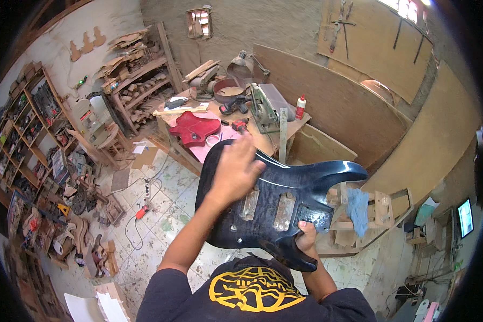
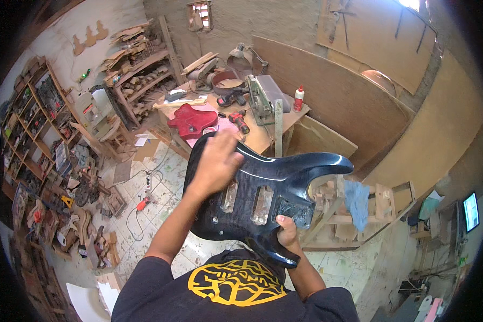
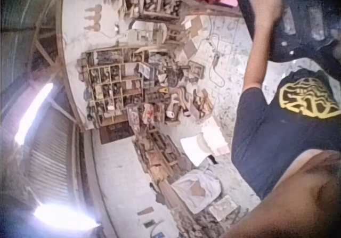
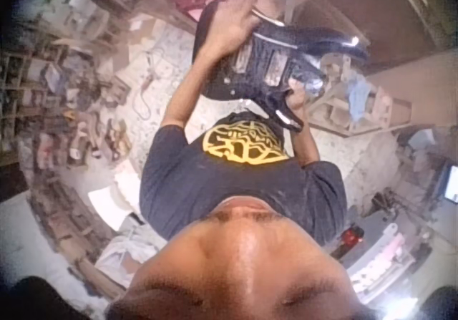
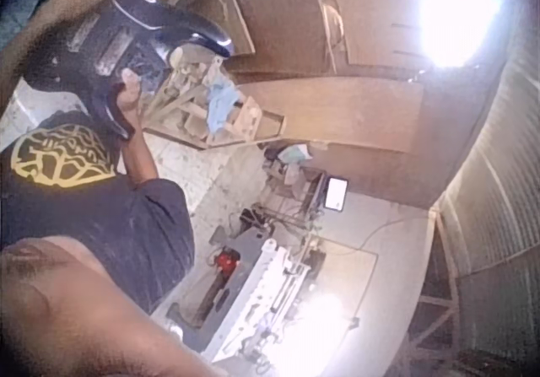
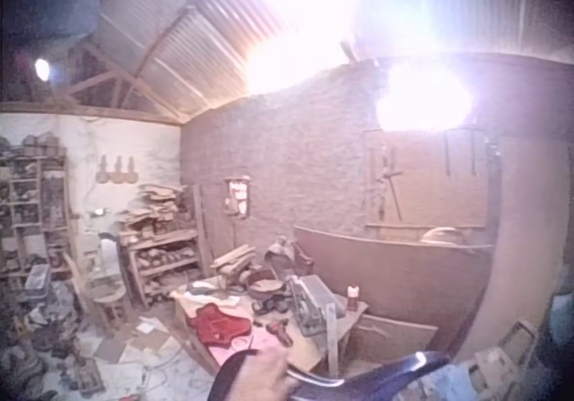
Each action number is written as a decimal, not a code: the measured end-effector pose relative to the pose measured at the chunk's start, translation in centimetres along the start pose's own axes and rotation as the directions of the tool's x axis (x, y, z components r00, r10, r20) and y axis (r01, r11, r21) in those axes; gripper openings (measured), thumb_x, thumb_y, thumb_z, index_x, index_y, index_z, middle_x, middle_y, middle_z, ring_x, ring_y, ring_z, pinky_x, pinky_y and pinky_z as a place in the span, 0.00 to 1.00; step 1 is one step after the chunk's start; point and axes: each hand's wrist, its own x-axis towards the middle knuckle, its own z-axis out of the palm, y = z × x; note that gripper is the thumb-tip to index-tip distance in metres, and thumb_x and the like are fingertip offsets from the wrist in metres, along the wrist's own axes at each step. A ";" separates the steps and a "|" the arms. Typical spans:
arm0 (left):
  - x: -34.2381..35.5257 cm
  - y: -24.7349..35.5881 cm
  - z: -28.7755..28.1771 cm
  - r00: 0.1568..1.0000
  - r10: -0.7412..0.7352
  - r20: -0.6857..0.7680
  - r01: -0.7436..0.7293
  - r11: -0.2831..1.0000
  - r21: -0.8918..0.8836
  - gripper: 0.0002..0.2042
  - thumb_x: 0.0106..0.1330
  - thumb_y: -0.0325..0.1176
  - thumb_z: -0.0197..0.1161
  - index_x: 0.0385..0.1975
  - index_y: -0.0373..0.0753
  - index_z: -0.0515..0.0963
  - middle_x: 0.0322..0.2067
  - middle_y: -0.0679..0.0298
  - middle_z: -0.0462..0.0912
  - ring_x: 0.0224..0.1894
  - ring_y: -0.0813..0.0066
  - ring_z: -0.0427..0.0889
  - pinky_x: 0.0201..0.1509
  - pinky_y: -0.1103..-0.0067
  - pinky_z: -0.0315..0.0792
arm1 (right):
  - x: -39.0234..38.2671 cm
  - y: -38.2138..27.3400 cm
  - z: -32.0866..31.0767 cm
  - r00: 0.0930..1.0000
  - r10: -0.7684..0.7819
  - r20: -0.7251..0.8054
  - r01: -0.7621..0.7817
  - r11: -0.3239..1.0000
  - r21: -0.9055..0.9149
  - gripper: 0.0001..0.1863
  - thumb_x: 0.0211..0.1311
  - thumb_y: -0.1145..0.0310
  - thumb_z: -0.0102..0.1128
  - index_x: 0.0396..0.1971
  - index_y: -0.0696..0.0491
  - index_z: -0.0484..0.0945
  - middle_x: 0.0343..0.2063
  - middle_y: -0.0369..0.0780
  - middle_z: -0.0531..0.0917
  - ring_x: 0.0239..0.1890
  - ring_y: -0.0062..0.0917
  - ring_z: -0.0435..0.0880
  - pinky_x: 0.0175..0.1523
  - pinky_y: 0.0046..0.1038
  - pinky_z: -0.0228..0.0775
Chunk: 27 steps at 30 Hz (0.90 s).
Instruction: The person wipes the surface of a dark electric guitar body with a cloth and then holds it against a large rotating buffing wheel, moving the body to polish different sections.
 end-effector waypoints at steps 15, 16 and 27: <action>-11.6 12.6 2.7 0.920 0.391 0.022 -0.371 0.888 -0.274 0.36 0.58 0.56 0.56 0.63 0.40 0.62 0.66 0.50 0.56 0.70 0.50 0.51 0.68 0.53 0.41 | 3.3 2.2 -3.8 0.973 0.017 0.232 -0.115 0.903 0.415 0.24 0.56 0.56 0.46 0.45 0.60 0.71 0.43 0.43 0.78 0.43 0.32 0.78 0.50 0.34 0.71; -11.8 12.1 2.7 0.933 0.360 0.013 -0.333 0.876 -0.350 0.37 0.56 0.54 0.58 0.63 0.41 0.62 0.66 0.52 0.57 0.70 0.53 0.51 0.68 0.53 0.41 | 3.1 1.9 -4.0 0.986 0.100 0.134 -0.145 0.912 0.385 0.21 0.56 0.59 0.47 0.42 0.60 0.72 0.39 0.42 0.79 0.41 0.31 0.78 0.49 0.33 0.71; -11.0 -2.3 6.6 0.905 -0.422 -0.060 0.415 0.904 -0.100 0.35 0.69 0.47 0.46 0.65 0.25 0.47 0.66 0.34 0.42 0.70 0.38 0.40 0.69 0.51 0.39 | 3.4 -0.3 0.8 0.951 -0.229 -0.210 0.246 0.967 0.061 0.23 0.52 0.65 0.51 0.46 0.63 0.72 0.43 0.45 0.78 0.45 0.34 0.79 0.53 0.34 0.70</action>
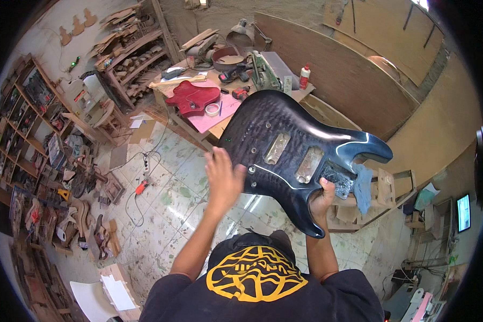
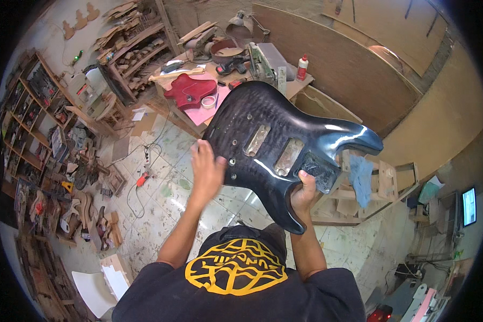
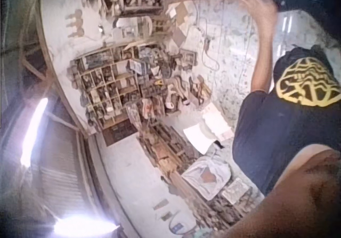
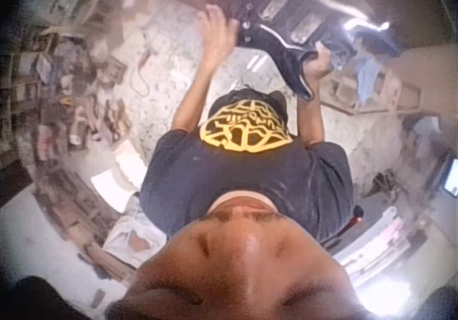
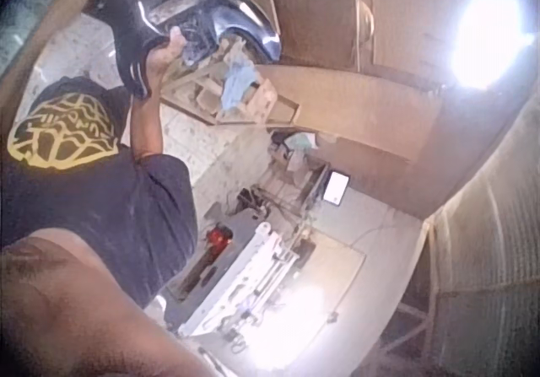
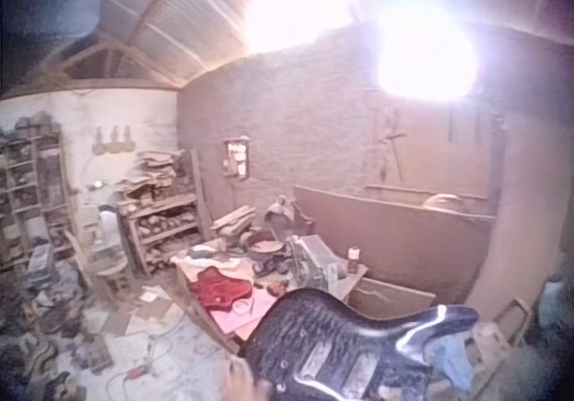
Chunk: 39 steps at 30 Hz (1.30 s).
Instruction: The person wipes the surface of a dark electric guitar body with a cloth and then holds it against a large rotating buffing wheel, moving the body to polish different sections.
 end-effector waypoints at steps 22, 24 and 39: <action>-2.6 8.5 -1.3 0.871 0.473 0.131 -0.448 0.875 -0.186 0.50 0.55 0.59 0.58 0.67 0.28 0.43 0.69 0.43 0.40 0.71 0.45 0.35 0.70 0.54 0.32 | -0.5 -0.5 0.2 0.996 0.013 -0.091 -0.019 0.998 -0.060 0.24 0.51 0.61 0.51 0.46 0.60 0.72 0.41 0.44 0.79 0.44 0.32 0.79 0.54 0.34 0.70; -4.6 13.1 -3.7 0.684 0.665 0.298 -0.637 0.745 -0.199 0.50 0.54 0.65 0.53 0.66 0.30 0.48 0.68 0.45 0.46 0.71 0.46 0.40 0.70 0.52 0.32 | -0.5 0.4 -4.8 0.987 0.158 -0.036 -0.159 0.986 -0.046 0.25 0.49 0.59 0.51 0.47 0.59 0.72 0.42 0.43 0.79 0.45 0.32 0.79 0.54 0.34 0.69; 8.2 4.9 1.9 0.994 0.104 -0.043 -0.111 0.968 -0.224 0.36 0.69 0.55 0.40 0.66 0.29 0.50 0.67 0.43 0.47 0.70 0.44 0.43 0.68 0.50 0.39 | -5.2 -1.2 -1.9 0.945 0.320 0.069 -0.301 0.932 -0.203 0.31 0.51 0.61 0.49 0.54 0.65 0.66 0.47 0.49 0.77 0.50 0.38 0.77 0.60 0.38 0.65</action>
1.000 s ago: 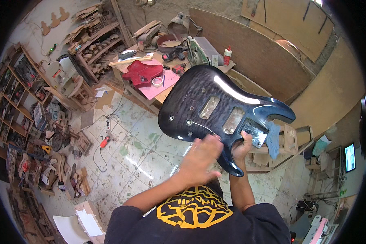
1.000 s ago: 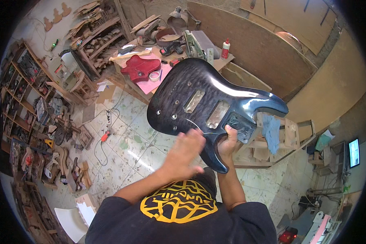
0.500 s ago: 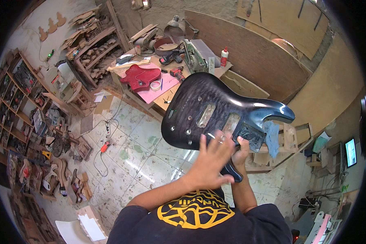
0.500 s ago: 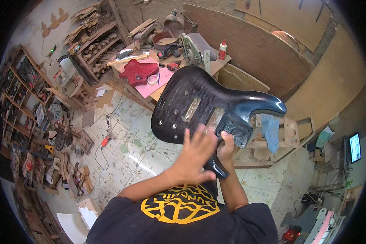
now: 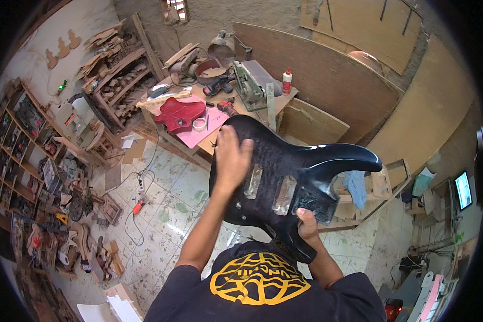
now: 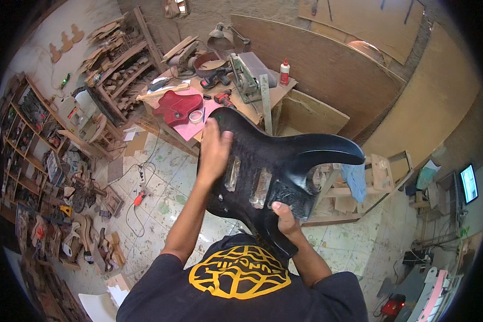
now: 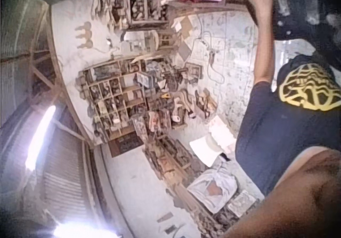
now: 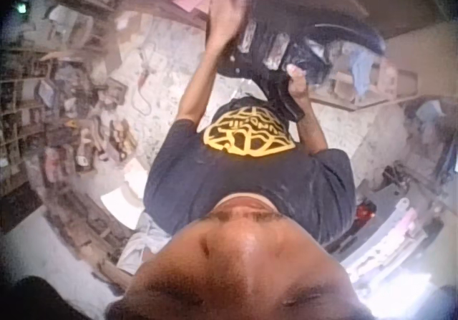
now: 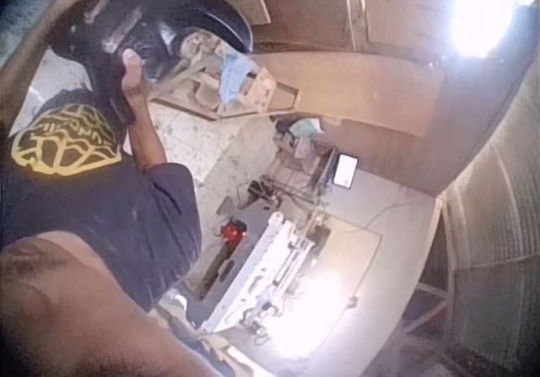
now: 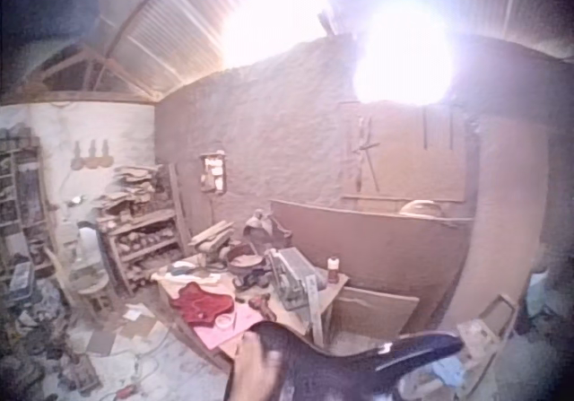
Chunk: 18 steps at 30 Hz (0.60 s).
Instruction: The person wipes the surface of a dark electric guitar body with a cloth and then holds it against a large rotating buffing wheel, moving the body to polish different sections.
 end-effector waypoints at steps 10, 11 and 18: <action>-3.6 13.5 -3.5 0.674 0.657 0.338 -0.691 0.722 -0.026 0.42 0.62 0.61 0.48 0.66 0.33 0.52 0.67 0.47 0.51 0.70 0.54 0.49 0.71 0.60 0.43 | 0.8 3.5 -1.8 0.996 0.080 0.041 -0.083 0.993 0.083 0.28 0.52 0.62 0.49 0.52 0.62 0.68 0.46 0.46 0.77 0.48 0.33 0.78 0.55 0.33 0.70; -2.1 11.0 -3.6 0.728 0.592 0.346 -0.619 0.785 -0.040 0.40 0.60 0.56 0.53 0.65 0.32 0.55 0.67 0.48 0.53 0.70 0.53 0.51 0.70 0.59 0.44 | 0.6 3.1 -1.5 0.994 0.100 0.043 -0.103 0.990 0.093 0.27 0.52 0.62 0.49 0.52 0.61 0.68 0.46 0.46 0.77 0.48 0.32 0.78 0.55 0.33 0.70; -1.6 2.0 -1.5 0.978 0.135 0.157 -0.164 0.968 0.189 0.32 0.70 0.48 0.43 0.65 0.31 0.52 0.68 0.48 0.49 0.71 0.51 0.46 0.68 0.50 0.42 | 0.8 4.6 -2.9 0.987 0.155 0.038 -0.156 0.987 0.043 0.18 0.53 0.68 0.52 0.44 0.59 0.73 0.38 0.39 0.79 0.37 0.24 0.80 0.45 0.28 0.72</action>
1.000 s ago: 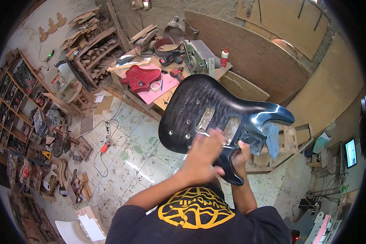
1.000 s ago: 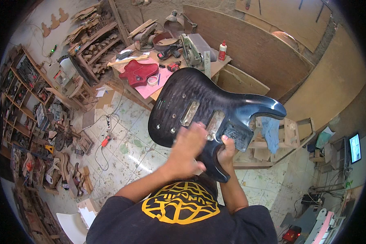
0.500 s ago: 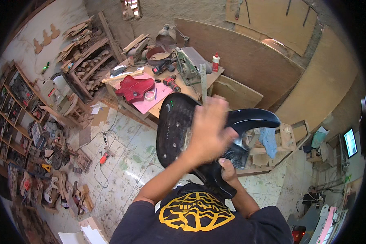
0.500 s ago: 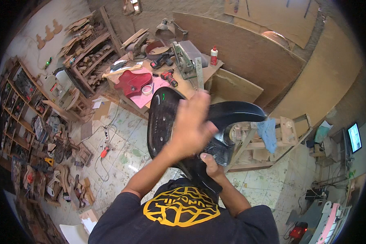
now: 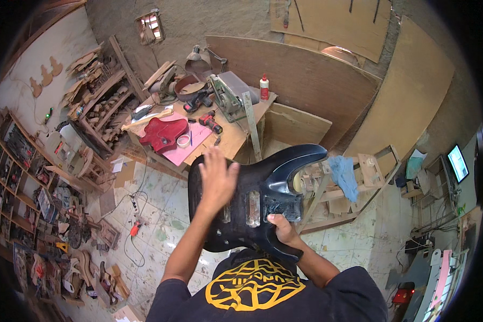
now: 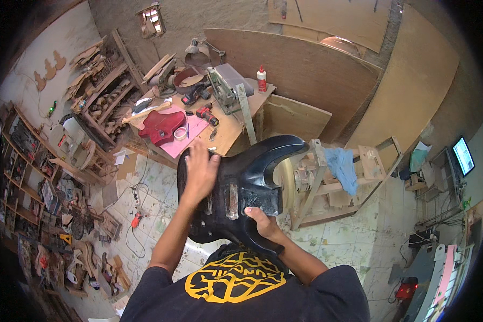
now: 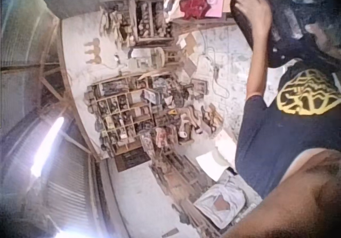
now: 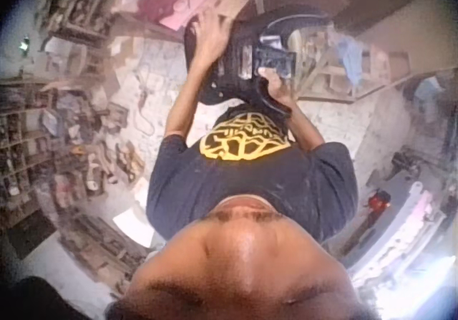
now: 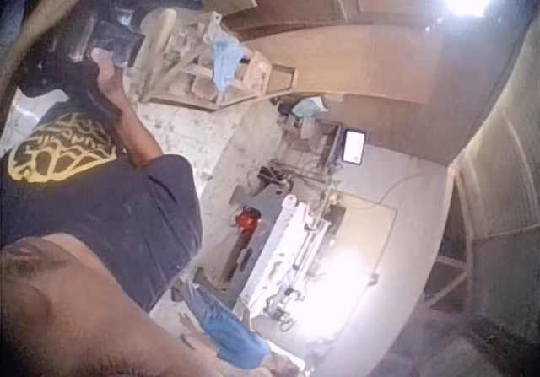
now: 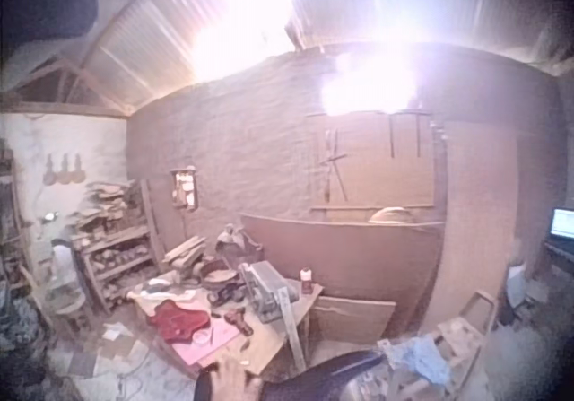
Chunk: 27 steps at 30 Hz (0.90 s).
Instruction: The person wipes the surface of a dark electric guitar body with a cloth and then holds it against a large rotating buffing wheel, moving the body to polish different sections.
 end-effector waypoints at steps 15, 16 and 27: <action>-1.0 3.4 -2.9 0.941 0.315 0.123 -0.313 0.949 -0.035 0.32 0.69 0.51 0.44 0.64 0.33 0.57 0.65 0.49 0.57 0.69 0.54 0.52 0.69 0.57 0.45 | -1.0 -1.5 4.1 0.996 -0.090 0.008 0.088 0.988 0.124 0.30 0.48 0.66 0.49 0.55 0.62 0.66 0.50 0.47 0.75 0.52 0.36 0.76 0.60 0.37 0.65; -1.1 0.8 -2.6 0.971 0.231 0.062 -0.232 0.973 0.010 0.29 0.70 0.48 0.43 0.63 0.32 0.58 0.64 0.48 0.59 0.68 0.53 0.53 0.69 0.58 0.46 | -1.4 -2.7 4.2 0.996 -0.091 -0.011 0.092 0.989 0.115 0.30 0.48 0.66 0.49 0.55 0.62 0.66 0.50 0.47 0.75 0.52 0.36 0.76 0.60 0.37 0.65; -7.4 -16.4 -1.2 0.890 0.018 0.455 0.422 -0.409 -0.809 0.45 0.57 0.71 0.45 0.60 0.33 0.63 0.57 0.53 0.71 0.57 0.59 0.73 0.58 0.62 0.70 | 1.3 -6.7 -4.0 0.985 -0.174 -0.011 0.172 0.978 -0.117 0.13 0.51 0.65 0.54 0.29 0.60 0.80 0.30 0.40 0.83 0.33 0.25 0.81 0.43 0.28 0.71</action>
